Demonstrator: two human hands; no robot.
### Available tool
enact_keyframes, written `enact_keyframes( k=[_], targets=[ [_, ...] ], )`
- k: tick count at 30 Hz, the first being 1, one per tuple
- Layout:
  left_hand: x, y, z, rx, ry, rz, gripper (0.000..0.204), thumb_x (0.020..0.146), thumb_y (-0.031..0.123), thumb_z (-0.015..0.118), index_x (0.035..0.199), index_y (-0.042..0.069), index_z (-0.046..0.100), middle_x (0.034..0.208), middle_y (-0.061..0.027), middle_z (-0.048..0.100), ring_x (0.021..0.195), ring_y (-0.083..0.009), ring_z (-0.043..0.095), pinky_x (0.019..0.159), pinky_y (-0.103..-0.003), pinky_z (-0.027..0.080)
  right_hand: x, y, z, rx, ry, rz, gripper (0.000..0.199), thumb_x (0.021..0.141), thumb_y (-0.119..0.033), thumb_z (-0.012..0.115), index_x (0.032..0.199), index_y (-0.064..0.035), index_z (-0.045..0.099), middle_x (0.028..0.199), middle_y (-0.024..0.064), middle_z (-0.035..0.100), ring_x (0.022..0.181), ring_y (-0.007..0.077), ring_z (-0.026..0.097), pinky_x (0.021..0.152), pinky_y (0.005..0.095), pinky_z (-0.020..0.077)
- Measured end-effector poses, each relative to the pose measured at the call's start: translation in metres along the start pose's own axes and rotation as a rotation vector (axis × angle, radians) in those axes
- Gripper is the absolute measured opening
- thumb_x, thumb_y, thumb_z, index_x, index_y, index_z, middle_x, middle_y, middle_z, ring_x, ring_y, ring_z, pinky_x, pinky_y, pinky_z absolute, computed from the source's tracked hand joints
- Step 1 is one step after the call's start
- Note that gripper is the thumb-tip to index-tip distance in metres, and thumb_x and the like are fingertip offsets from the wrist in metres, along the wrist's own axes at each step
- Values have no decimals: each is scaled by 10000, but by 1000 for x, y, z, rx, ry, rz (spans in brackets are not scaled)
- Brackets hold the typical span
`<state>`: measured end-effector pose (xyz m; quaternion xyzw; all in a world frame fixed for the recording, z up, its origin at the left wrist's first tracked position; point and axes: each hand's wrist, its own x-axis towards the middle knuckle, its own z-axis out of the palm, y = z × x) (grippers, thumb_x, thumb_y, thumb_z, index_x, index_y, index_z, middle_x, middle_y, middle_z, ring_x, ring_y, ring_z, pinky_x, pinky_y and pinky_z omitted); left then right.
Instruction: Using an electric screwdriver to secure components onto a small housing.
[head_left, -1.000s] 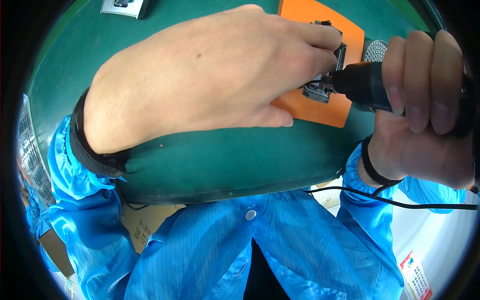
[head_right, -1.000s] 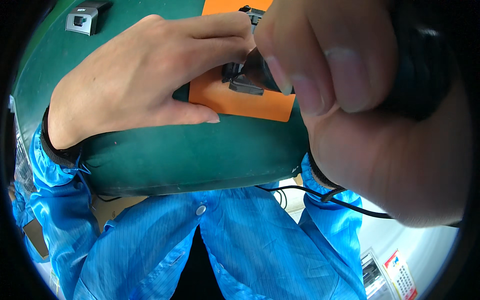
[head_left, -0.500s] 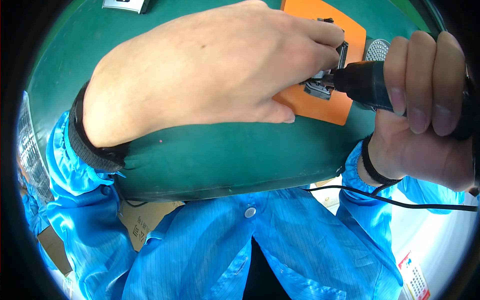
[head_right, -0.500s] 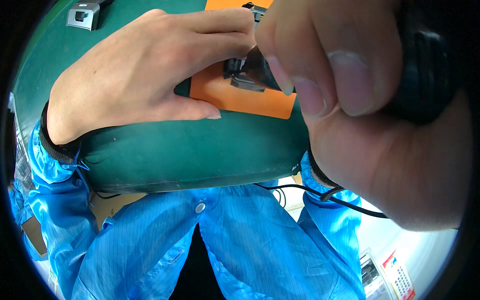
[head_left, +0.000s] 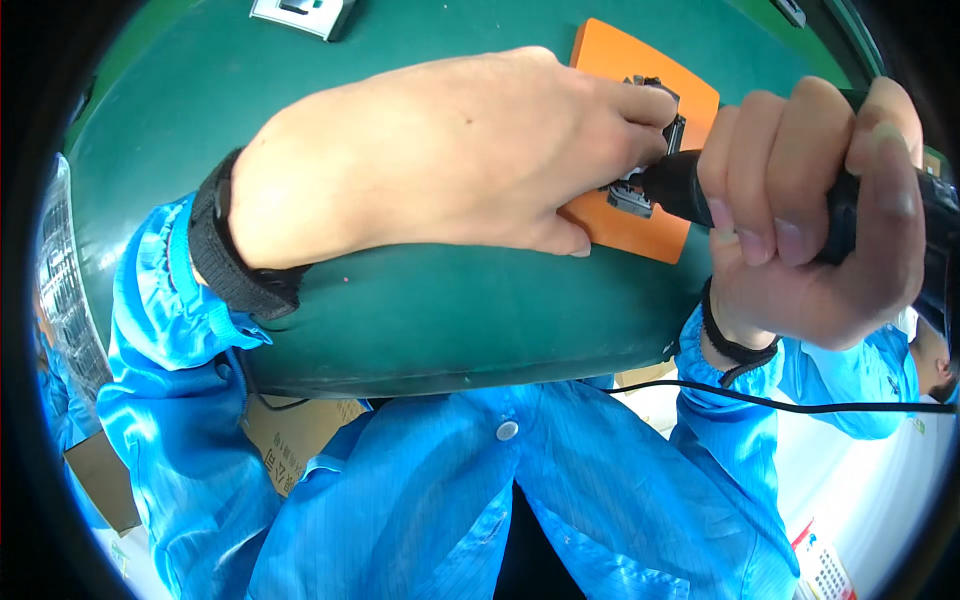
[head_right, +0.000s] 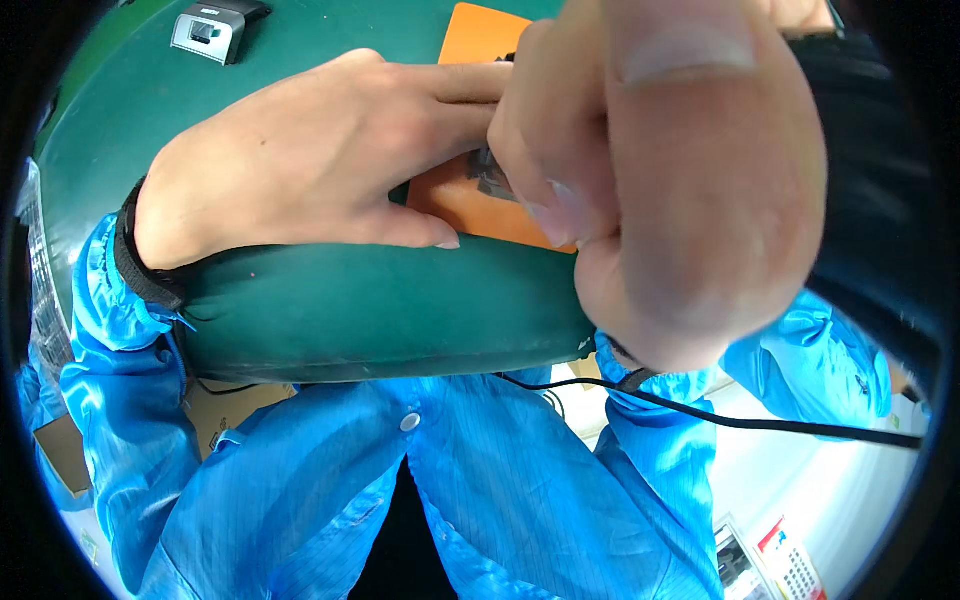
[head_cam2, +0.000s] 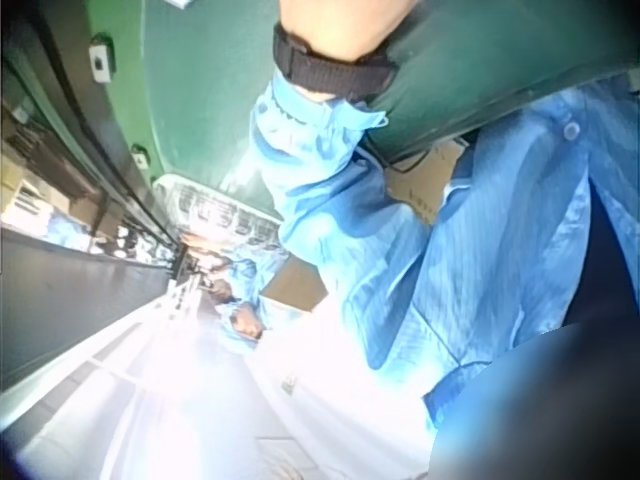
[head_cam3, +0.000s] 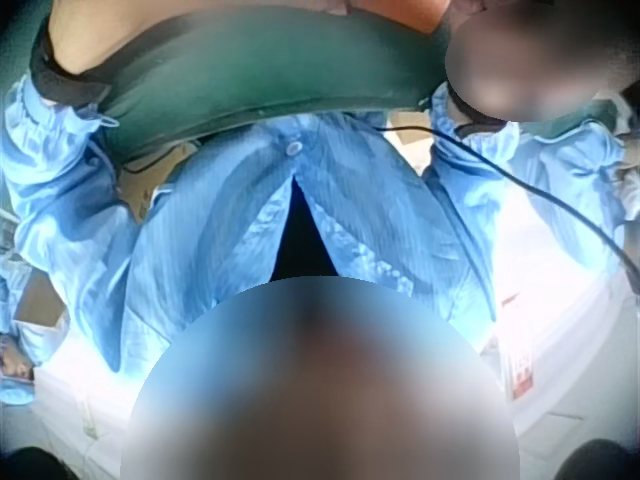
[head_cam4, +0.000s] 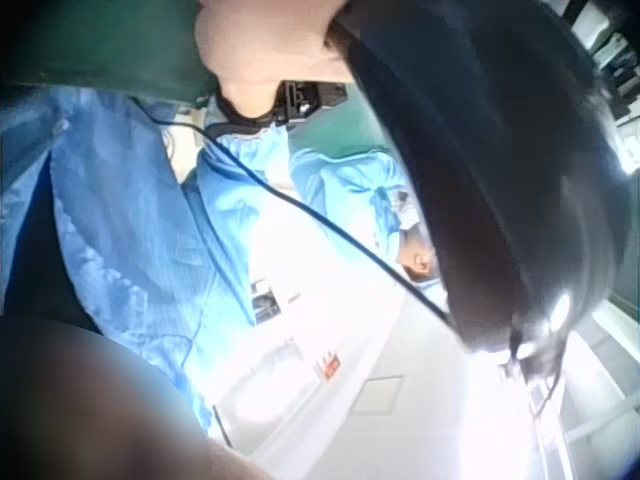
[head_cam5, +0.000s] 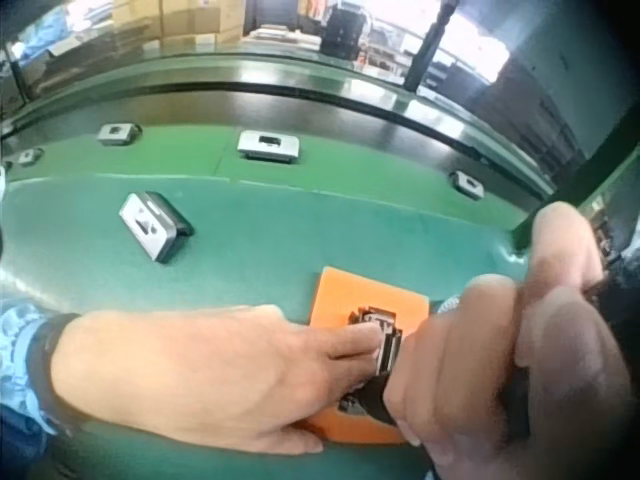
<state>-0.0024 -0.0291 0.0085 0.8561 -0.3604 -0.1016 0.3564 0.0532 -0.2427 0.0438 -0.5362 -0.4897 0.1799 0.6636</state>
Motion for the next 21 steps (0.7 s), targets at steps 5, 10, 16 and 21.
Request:
enact_keyframes(
  k=[5,10,16,21],
  targets=[
    [7,2,-1,56,-15,14,523,807,179,828,1273,25,650,1319,-146,662,918,-436,698,818,-494,603,-6,-3,25,-109,360,91,176,1113,-230,357,1019,-106,441,635,-21,412,491,88,378,491,273,373],
    [-1,3,-5,451,37,244,248,799,109,723,1025,12,697,1143,-93,685,969,-267,717,798,-396,604,-10,-21,-3,276,607,-99,117,1092,-191,448,1022,-99,426,572,-32,393,433,78,389,403,238,341],
    [8,29,-55,-678,270,-180,177,1030,109,710,1021,-57,772,857,-38,743,833,-134,682,737,-324,564,-40,-61,-51,139,837,-267,143,1086,-198,484,992,-91,477,598,-21,398,454,69,369,458,244,368],
    [7,17,-101,-702,390,-411,237,1039,192,717,1066,-32,789,864,-15,732,772,-86,596,699,-270,492,-36,-50,-45,168,841,-256,137,1091,-183,467,982,-102,445,605,-22,400,456,72,372,458,241,367]
  ],
)
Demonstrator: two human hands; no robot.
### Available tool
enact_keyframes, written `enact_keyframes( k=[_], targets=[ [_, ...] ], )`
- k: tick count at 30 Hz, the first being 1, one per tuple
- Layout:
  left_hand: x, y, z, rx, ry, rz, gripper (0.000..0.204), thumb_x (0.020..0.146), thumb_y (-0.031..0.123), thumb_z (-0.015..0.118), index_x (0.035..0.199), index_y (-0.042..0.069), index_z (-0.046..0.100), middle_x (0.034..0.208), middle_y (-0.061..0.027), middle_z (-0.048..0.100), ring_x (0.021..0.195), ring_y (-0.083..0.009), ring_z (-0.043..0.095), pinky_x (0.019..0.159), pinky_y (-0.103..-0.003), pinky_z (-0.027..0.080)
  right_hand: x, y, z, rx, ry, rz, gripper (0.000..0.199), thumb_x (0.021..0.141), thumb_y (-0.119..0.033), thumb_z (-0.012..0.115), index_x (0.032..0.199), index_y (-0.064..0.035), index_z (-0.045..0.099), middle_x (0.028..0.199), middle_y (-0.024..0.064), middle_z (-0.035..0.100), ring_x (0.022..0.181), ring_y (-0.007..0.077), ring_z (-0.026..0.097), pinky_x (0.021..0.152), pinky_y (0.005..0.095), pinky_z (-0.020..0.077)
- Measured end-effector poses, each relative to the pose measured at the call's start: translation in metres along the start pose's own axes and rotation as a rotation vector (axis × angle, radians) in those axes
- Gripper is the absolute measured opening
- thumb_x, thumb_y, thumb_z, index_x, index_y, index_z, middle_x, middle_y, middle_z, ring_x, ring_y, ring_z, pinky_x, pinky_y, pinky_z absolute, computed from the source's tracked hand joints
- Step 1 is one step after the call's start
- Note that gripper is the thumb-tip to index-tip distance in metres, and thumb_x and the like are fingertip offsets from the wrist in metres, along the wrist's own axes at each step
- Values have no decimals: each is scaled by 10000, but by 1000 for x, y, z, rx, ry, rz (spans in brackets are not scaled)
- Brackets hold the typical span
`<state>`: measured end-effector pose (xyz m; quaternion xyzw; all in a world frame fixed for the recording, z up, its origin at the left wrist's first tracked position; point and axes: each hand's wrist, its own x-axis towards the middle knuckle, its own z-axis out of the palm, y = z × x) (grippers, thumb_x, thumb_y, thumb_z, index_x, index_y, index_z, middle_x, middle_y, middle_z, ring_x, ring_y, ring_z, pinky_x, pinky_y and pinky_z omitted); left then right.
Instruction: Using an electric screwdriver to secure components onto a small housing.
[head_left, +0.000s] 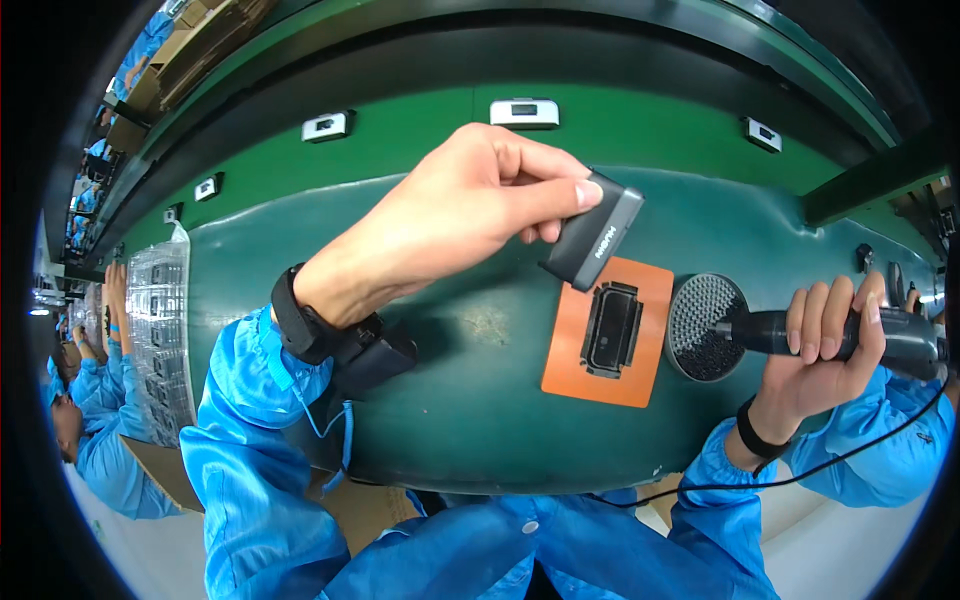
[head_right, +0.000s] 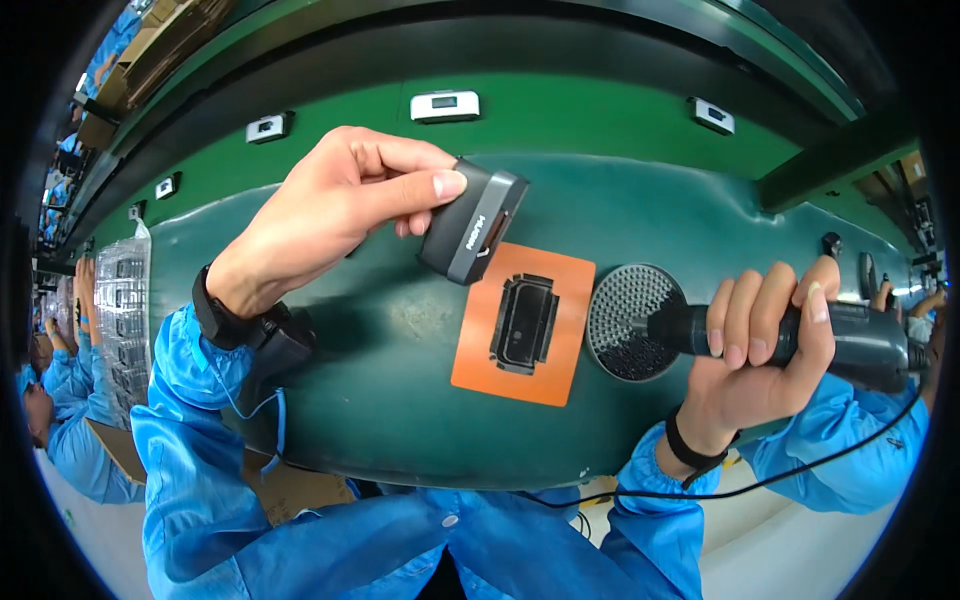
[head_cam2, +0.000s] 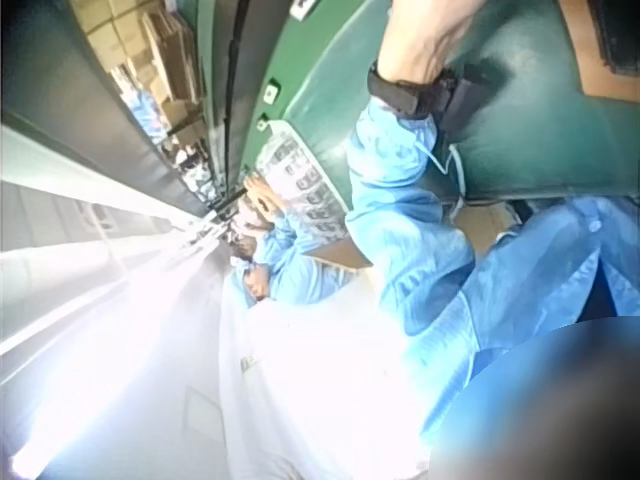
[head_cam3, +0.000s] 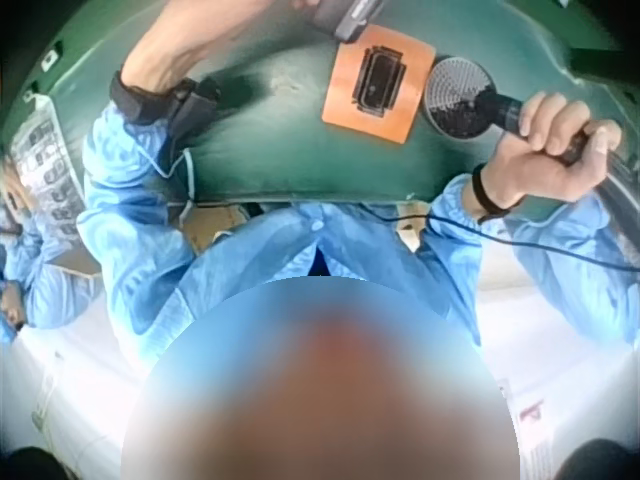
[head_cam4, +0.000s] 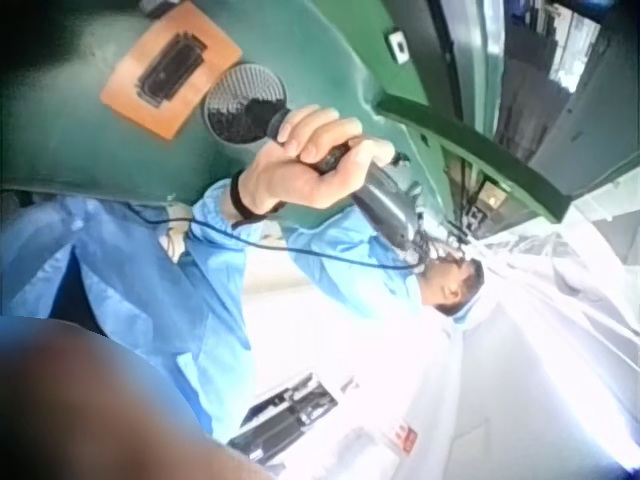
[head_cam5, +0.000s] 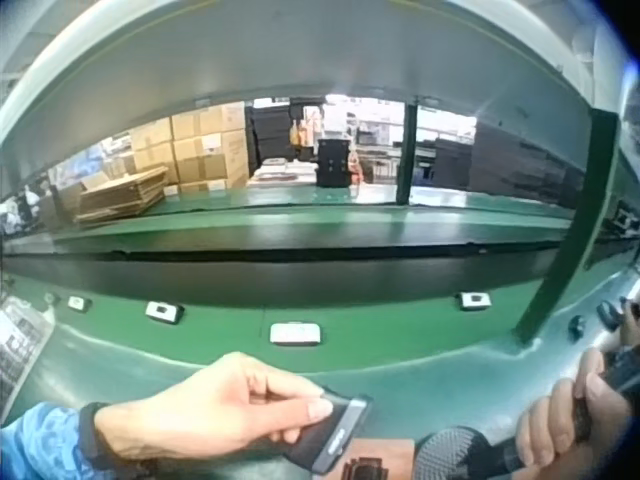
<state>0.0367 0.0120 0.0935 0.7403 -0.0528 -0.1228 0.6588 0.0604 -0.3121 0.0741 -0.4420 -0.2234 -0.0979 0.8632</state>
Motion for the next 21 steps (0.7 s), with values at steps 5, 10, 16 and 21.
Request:
enact_keyframes(
  k=[5,10,16,21],
  targets=[
    [40,-35,-69,1063,395,410,176,966,144,721,1031,-9,779,878,-124,715,786,-269,655,749,-389,537,-5,-1,9,-63,-33,7,165,1082,-148,440,938,-116,367,594,-11,398,450,81,378,448,241,375],
    [69,-95,-149,1469,285,280,154,931,121,707,991,-3,775,963,-158,708,979,-382,691,875,-471,590,-12,4,17,-101,-46,-10,176,1072,-146,458,937,-114,349,569,-7,399,425,85,360,435,246,372],
    [95,-71,-110,1319,247,467,364,935,200,712,1237,0,673,1099,-216,697,1044,-429,691,909,-515,575,-8,12,26,-71,-76,8,190,1091,-159,448,946,-104,337,587,-21,378,444,65,331,429,216,308],
    [167,-81,-63,1324,-78,318,291,915,284,782,1022,15,748,942,-203,766,940,-425,745,820,-500,604,-13,3,-8,-60,-88,17,133,1114,-131,425,997,-90,378,625,-16,358,509,73,329,517,205,314]
  ],
)
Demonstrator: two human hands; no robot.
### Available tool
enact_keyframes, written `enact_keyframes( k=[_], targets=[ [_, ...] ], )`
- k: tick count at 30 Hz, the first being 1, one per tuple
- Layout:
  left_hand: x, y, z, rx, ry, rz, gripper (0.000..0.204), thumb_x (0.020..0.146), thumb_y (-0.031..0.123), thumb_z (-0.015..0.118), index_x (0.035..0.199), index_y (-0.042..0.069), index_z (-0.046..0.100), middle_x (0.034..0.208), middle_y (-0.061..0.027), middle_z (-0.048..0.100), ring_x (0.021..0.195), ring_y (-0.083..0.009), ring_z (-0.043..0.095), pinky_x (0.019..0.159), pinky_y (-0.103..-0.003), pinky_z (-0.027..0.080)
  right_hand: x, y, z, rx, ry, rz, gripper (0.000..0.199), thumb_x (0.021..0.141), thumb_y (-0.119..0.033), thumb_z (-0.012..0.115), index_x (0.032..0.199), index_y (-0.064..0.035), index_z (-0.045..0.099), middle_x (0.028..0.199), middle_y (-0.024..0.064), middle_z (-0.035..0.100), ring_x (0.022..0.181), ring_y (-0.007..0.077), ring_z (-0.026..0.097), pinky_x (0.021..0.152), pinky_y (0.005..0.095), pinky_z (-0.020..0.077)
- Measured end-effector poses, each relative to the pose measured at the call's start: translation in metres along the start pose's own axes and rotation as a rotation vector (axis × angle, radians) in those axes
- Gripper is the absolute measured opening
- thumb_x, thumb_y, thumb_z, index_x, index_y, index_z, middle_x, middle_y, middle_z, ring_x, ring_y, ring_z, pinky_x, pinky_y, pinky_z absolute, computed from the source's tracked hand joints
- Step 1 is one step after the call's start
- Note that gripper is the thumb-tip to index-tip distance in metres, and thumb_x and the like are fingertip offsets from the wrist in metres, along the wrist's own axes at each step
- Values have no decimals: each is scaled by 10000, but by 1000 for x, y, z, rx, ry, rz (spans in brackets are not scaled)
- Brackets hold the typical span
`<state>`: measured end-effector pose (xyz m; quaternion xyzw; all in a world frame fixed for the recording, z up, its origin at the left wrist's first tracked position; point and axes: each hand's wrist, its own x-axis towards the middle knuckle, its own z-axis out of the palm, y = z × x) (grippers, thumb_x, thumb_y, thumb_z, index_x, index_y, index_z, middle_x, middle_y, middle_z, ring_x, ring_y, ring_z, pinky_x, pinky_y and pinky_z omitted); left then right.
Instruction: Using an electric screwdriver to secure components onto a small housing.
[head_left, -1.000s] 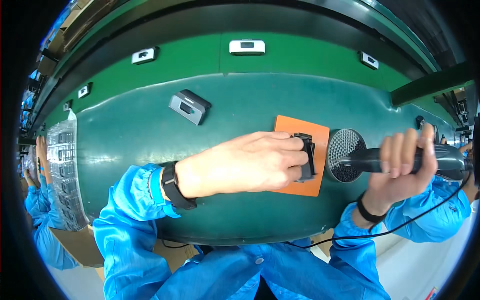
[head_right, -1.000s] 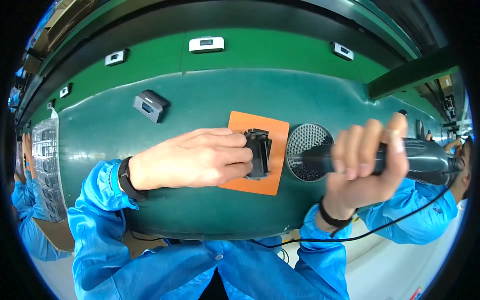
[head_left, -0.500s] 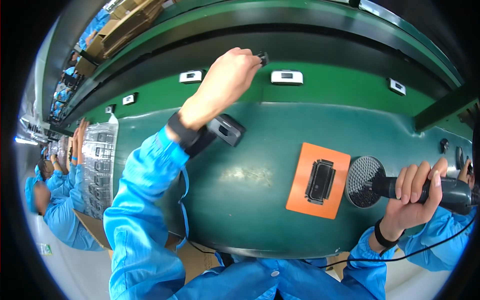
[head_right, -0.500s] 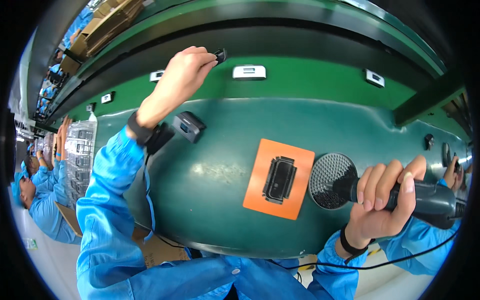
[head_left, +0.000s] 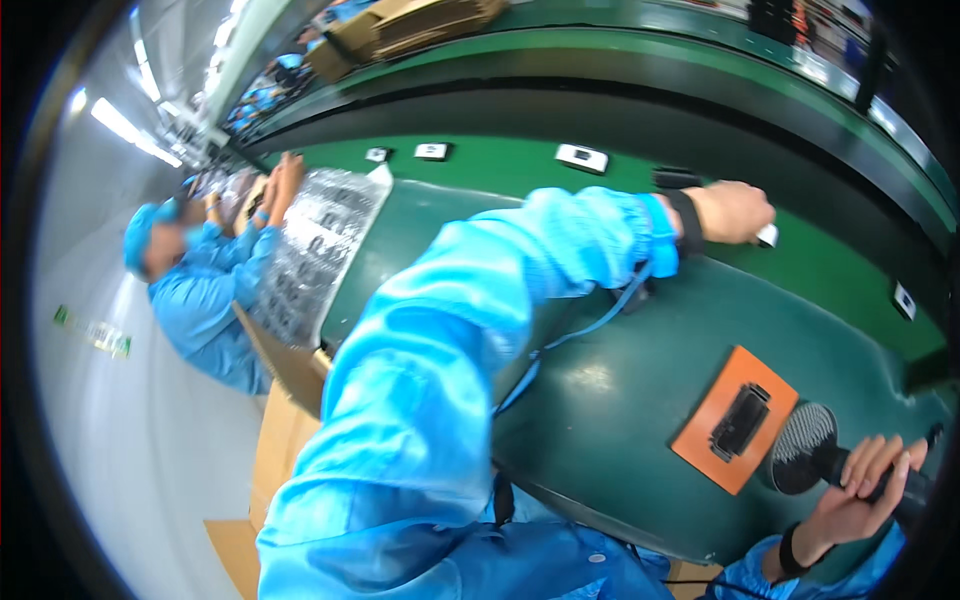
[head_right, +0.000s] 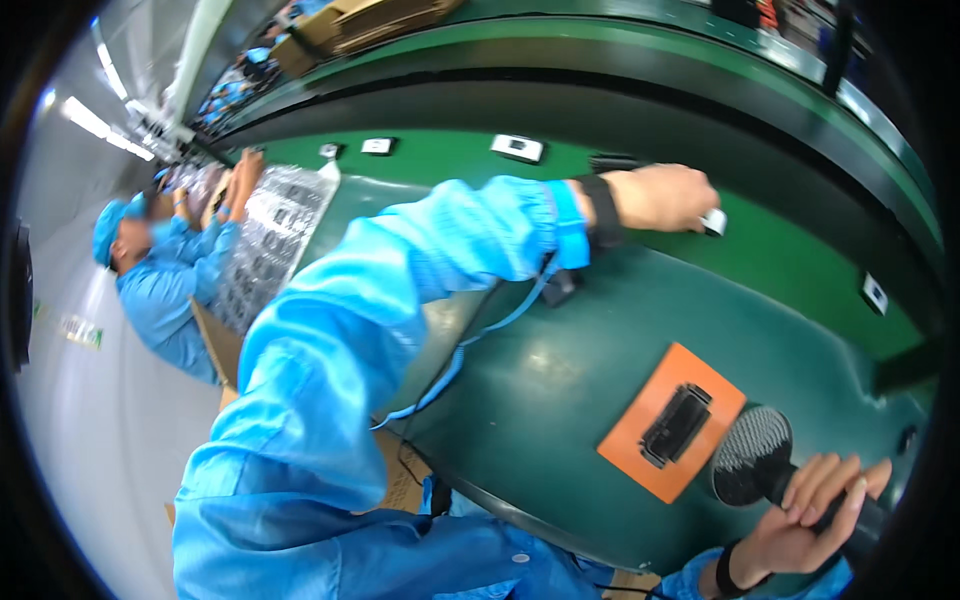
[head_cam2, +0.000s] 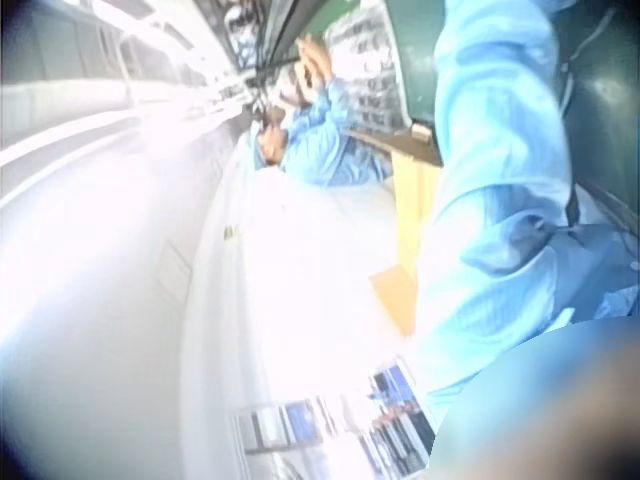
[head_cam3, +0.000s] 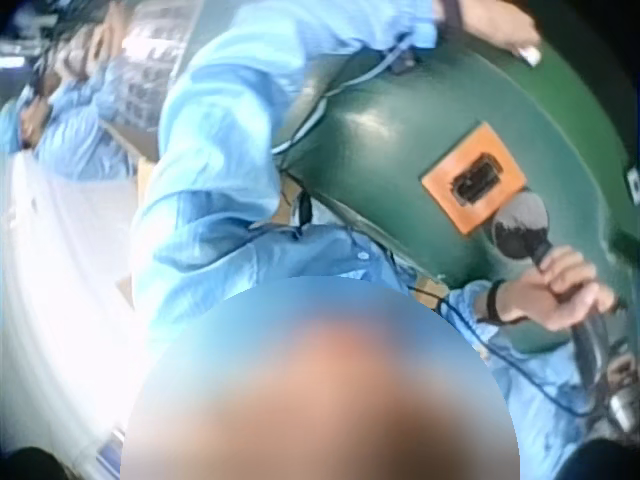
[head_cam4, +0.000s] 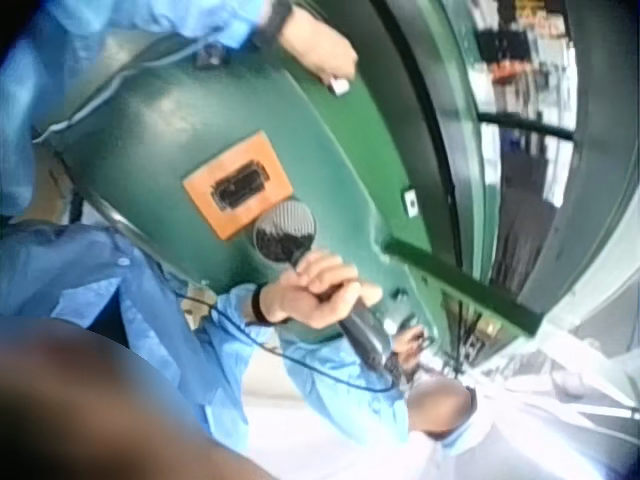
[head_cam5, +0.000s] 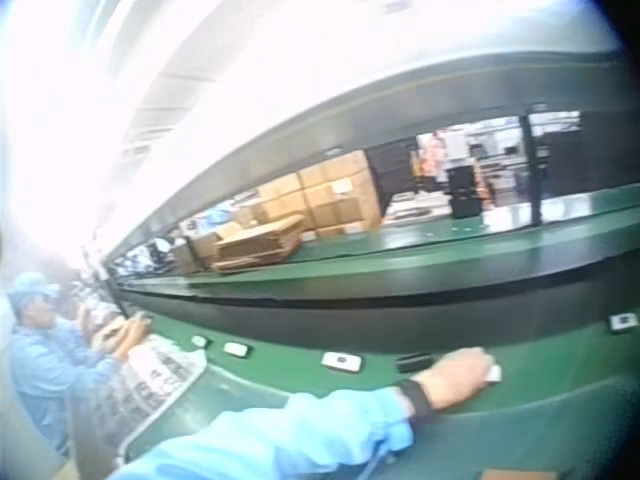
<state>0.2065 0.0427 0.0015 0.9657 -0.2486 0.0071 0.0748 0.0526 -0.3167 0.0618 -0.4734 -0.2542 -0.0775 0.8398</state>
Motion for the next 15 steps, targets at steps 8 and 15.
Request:
enact_keyframes(
  k=[8,15],
  targets=[
    [-7,8,3,-88,217,55,294,722,148,828,994,47,778,925,-206,765,917,-412,744,840,-493,607,0,7,-17,80,-12,32,102,1097,-123,472,1025,-81,413,651,-8,337,548,75,315,538,204,317],
    [-104,103,-68,-224,139,604,189,793,79,751,953,-1,691,862,-148,715,913,-353,729,1106,-520,550,14,7,14,123,-101,-4,99,1066,-176,474,1027,-85,479,636,-20,413,504,79,372,505,266,363]
  ],
)
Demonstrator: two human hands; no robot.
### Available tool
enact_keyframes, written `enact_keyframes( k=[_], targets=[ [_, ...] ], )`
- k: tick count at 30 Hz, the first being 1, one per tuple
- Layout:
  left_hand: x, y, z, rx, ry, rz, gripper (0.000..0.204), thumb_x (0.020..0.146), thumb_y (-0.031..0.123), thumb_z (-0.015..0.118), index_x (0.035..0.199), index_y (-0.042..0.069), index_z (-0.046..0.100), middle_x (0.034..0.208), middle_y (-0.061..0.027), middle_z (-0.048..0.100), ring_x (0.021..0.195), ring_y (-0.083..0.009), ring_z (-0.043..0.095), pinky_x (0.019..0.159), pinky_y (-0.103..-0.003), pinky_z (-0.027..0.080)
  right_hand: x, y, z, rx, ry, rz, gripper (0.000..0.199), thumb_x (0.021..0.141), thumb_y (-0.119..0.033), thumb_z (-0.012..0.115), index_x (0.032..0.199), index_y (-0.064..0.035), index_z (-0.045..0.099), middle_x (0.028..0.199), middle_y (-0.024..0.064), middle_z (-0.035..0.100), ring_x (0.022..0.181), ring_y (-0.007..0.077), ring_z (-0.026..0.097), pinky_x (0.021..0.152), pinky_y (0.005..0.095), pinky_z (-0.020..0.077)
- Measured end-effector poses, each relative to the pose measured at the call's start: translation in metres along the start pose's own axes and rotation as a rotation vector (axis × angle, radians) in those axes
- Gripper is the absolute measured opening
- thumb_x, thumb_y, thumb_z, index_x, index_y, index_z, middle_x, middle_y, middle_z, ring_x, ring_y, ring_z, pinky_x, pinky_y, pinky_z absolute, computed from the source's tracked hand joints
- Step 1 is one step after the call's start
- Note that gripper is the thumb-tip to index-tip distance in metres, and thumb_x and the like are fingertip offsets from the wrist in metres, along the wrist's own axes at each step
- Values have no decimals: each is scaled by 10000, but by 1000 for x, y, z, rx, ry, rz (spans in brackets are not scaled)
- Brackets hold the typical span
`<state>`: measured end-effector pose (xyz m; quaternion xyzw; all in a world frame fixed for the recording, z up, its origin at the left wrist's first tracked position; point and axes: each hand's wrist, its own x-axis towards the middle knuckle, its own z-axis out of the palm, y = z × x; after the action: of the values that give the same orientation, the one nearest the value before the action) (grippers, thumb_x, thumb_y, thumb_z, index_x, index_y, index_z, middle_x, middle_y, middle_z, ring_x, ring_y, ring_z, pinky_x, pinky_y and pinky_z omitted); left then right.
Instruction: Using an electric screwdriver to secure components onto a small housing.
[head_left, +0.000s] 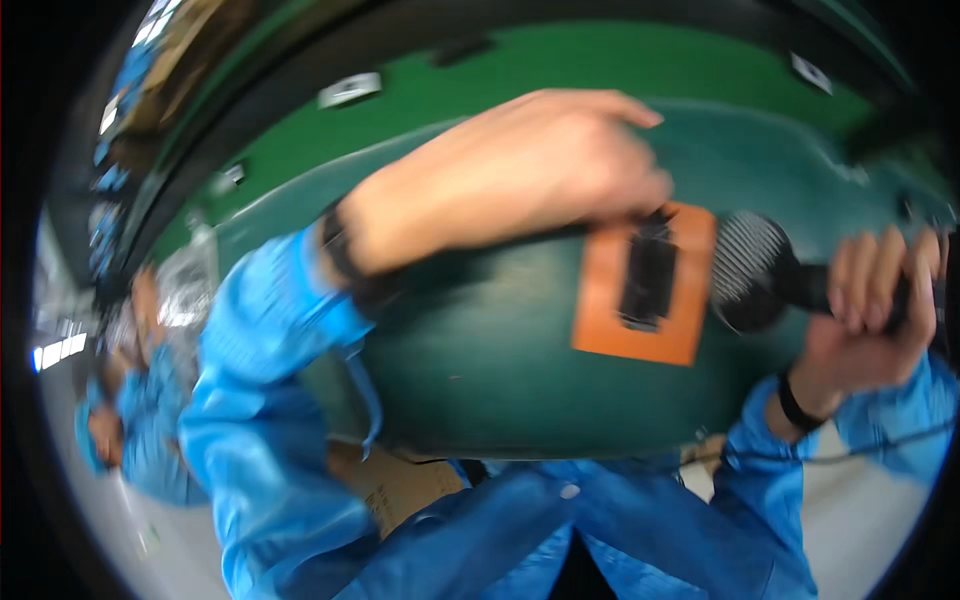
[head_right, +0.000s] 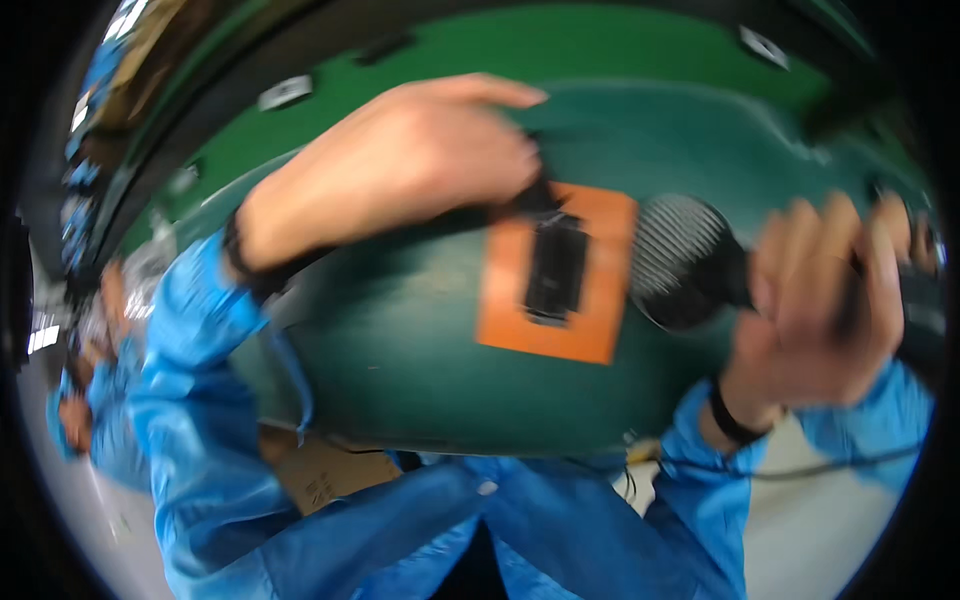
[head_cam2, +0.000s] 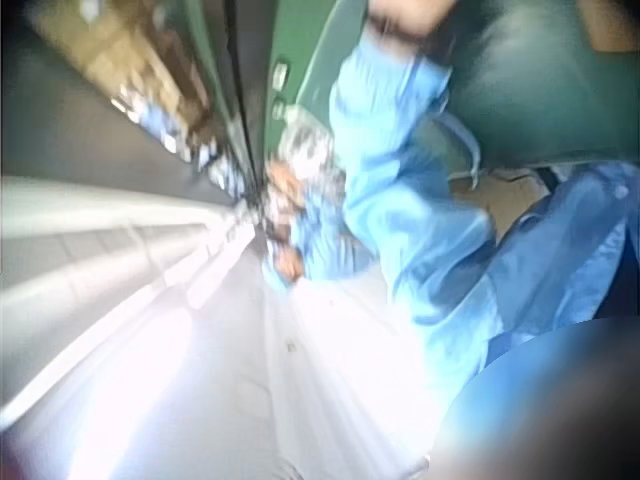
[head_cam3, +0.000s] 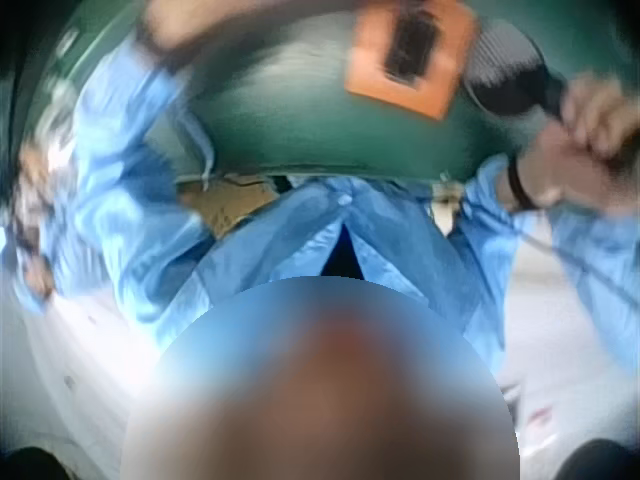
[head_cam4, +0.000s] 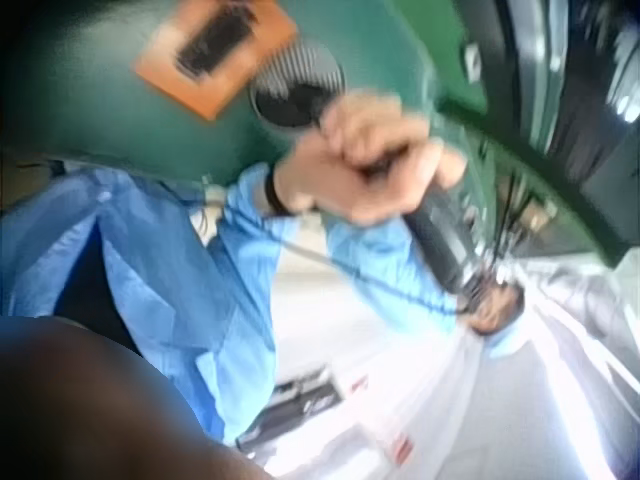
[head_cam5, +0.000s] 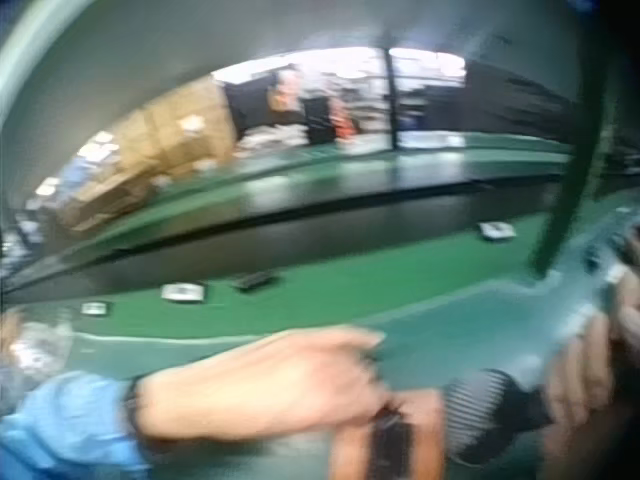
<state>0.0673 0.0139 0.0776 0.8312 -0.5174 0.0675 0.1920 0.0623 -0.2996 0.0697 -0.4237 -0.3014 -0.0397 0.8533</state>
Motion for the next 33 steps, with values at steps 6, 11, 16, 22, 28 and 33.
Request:
enact_keyframes(
  k=[6,11,16,22,28,33],
  targets=[
    [-1,37,51,62,24,184,128,727,50,739,833,-19,715,1034,-161,777,1038,-302,755,1091,-454,587,9,-12,-17,-138,-146,6,195,1074,-205,418,1066,-50,537,650,-5,438,511,98,405,532,293,390],
    [9,54,50,83,-154,125,123,741,44,723,840,-29,708,1090,-172,777,1049,-302,755,1117,-452,571,5,-28,-44,-141,-236,22,308,1075,-224,359,1133,-14,577,678,6,460,524,119,420,539,325,403],
    [3,96,52,215,-217,-191,335,734,171,786,1019,-2,758,1219,-127,754,1218,-265,668,1054,-416,538,-1,-14,-30,-209,-244,61,283,1075,-222,371,1112,-23,570,674,4,454,522,114,414,540,318,399],
    [-2,106,40,129,-221,-411,565,701,366,836,1152,40,740,1399,-42,680,956,-217,568,790,-370,458,11,-1,-12,-314,-251,95,255,1076,-219,386,1086,-34,561,668,1,446,519,108,407,541,309,394],
    [-10,108,65,119,-185,-460,564,694,308,855,1155,10,728,1419,-82,670,773,-200,653,638,-339,490,2,13,-17,-373,-255,104,229,1076,-216,400,1060,-45,552,662,-2,438,517,101,400,543,301,390],
    [-11,108,70,108,-165,-451,557,702,273,860,1169,3,723,1432,-95,664,710,-166,685,529,-292,527,3,18,-16,-404,-264,107,211,1077,-214,412,1038,-55,545,657,-4,432,514,96,394,544,294,386]
  ],
)
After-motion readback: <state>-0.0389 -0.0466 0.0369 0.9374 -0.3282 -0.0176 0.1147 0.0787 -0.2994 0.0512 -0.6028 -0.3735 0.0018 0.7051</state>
